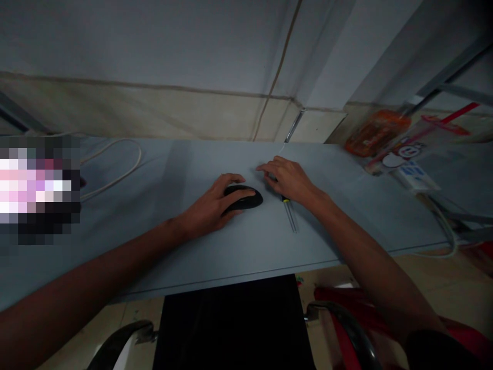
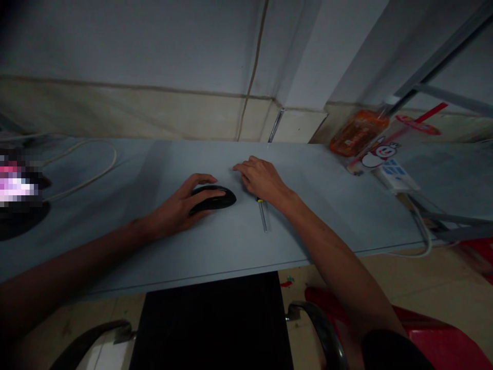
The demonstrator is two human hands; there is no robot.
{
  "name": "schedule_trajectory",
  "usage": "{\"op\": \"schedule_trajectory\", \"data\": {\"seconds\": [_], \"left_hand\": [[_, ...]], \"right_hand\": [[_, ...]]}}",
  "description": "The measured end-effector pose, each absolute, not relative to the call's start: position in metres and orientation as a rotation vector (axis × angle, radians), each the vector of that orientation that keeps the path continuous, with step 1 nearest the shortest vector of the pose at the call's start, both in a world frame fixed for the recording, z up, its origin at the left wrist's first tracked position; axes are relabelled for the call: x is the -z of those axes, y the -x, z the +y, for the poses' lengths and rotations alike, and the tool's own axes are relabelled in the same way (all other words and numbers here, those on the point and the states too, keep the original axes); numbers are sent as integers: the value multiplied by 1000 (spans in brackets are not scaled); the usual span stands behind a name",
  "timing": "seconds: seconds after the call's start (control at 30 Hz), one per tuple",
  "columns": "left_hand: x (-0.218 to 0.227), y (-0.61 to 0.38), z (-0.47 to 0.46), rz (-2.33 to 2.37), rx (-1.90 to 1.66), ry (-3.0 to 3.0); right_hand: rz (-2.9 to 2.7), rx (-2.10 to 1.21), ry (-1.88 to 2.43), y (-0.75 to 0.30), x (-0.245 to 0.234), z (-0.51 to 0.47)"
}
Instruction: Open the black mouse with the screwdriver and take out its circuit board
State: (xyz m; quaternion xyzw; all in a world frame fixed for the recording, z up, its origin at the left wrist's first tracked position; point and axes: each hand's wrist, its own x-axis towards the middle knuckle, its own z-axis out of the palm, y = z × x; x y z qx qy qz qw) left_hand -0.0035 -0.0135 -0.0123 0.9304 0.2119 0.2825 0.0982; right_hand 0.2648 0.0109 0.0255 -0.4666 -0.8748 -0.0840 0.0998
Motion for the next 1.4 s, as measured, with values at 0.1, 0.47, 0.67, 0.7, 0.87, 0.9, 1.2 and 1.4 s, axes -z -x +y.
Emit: {"op": "schedule_trajectory", "data": {"seconds": [0.1,0.47,0.67,0.7,0.87,0.9,1.2,1.4], "left_hand": [[13,1,-13,626,-761,-2780],[11,0,-14,509,-679,-2780],[10,2,-14,558,-713,-2687],[10,3,-15,583,-728,-2668],[10,2,-14,662,-836,-2525],[10,2,-13,659,-870,-2510],[12,2,-10,691,-909,-2485],[6,1,-13,734,-933,-2499]], "right_hand": [[-2578,230,1392,-266,-24,12],[-2541,167,1361,-273,-20,15],[-2352,86,1304,-279,-29,11],[-2327,49,1259,-278,-31,8],[-2405,-252,992,-263,-32,-14],[-2462,-287,961,-259,-31,-17],[-2543,-298,920,-254,-29,-23],[-2377,-237,854,-256,-38,-26]]}}
